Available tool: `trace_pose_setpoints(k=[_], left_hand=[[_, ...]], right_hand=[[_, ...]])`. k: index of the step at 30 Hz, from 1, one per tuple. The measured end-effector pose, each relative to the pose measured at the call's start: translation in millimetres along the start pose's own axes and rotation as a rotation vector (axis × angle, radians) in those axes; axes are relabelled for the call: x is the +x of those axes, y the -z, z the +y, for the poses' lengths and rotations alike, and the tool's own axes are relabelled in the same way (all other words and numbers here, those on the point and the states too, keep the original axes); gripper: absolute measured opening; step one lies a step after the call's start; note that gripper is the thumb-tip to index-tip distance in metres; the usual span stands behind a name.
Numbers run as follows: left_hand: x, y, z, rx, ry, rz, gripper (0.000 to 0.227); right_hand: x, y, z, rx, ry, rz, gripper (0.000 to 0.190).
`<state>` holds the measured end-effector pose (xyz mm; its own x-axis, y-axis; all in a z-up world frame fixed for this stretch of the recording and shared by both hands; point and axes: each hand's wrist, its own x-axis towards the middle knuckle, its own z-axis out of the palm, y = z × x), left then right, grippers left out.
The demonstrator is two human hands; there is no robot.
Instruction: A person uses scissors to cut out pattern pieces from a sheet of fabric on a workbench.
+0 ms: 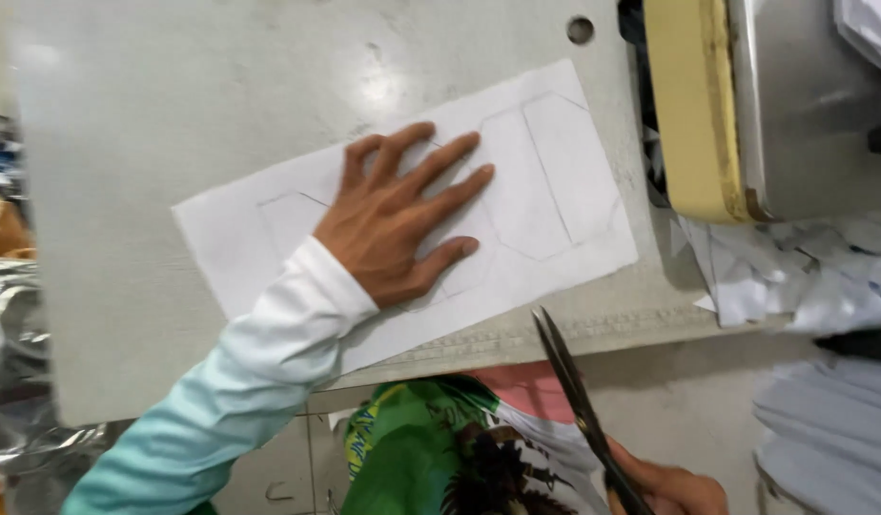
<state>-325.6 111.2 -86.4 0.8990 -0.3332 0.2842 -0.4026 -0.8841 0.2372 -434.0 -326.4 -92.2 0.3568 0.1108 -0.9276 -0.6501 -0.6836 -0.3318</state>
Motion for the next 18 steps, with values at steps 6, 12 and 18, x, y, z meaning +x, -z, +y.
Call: trace_pose_setpoints(k=[6, 12, 18], left_hand=[[-0.6, -1.6, -1.7, 0.036, -0.027, 0.012, 0.068], [-3.1, -1.2, -2.9, 0.033, -0.022, -0.010, 0.065], [-0.7, 2.0, -3.4, 0.017, -0.029, -0.019, 0.061]], right_hand=[[-16.3, -43.6, -38.1, 0.646, 0.310, 0.315, 0.068], [0.8, -46.3, -31.7, 0.620, 0.437, 0.256, 0.073], [-7.8, -51.6, -47.1, 0.661, 0.498, 0.163, 0.083]])
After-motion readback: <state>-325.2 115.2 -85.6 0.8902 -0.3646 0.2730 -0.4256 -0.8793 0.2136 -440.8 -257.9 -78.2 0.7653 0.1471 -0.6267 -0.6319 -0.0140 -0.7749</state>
